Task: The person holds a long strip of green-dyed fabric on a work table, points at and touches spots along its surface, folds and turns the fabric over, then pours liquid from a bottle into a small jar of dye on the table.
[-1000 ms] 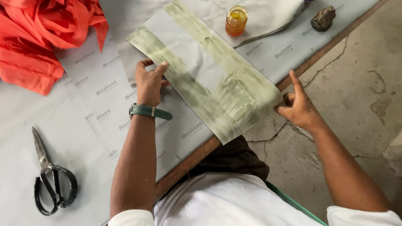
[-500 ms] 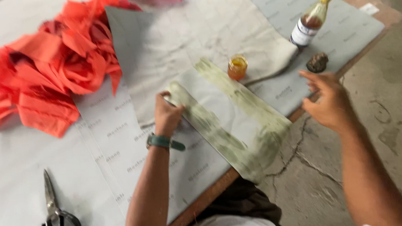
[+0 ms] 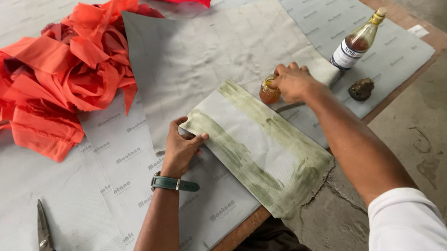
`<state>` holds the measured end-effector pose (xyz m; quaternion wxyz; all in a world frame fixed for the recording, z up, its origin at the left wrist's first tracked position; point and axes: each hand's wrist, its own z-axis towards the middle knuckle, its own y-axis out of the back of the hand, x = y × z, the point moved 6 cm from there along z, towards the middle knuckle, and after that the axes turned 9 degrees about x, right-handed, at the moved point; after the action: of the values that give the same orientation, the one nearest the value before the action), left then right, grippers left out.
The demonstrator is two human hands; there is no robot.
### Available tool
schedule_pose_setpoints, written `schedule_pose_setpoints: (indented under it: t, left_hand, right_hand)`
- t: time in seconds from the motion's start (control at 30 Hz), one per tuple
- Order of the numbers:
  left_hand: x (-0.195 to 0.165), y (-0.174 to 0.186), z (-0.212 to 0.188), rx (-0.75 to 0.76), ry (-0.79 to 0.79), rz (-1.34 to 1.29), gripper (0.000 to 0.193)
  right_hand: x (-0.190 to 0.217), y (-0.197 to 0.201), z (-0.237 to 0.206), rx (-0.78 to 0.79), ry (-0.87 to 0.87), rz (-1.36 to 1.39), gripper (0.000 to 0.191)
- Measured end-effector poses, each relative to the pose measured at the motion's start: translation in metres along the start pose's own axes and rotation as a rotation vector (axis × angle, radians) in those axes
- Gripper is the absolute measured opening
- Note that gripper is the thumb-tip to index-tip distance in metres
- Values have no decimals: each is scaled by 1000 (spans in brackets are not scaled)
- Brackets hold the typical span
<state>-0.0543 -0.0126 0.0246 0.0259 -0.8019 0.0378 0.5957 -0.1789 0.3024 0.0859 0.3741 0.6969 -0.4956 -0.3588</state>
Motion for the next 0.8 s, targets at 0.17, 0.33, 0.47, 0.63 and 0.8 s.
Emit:
schedule_pose_setpoints:
  t: [0.17,0.33,0.47,0.63,0.8]
  left_hand:
    - [7,4,3,-49,0,21,79]
    - [17,3,9,-122,-134,58,62]
    - [32,3,8,-214,-100,97,63]
    - [19,-4,3,-244,-133,248,60]
    - [3,-8,-9,-98,-126,325,61]
  right_hand:
    - [-19,8,-19,-192,77,167,75]
    - [-40,-5,-70,-278,285,197,62]
    - [-43,-30,-164,-180,772,925,69]
    - [1,-150,-238,341,792,1716,119]
    - [23,-213,-225,508,743,2056,115]
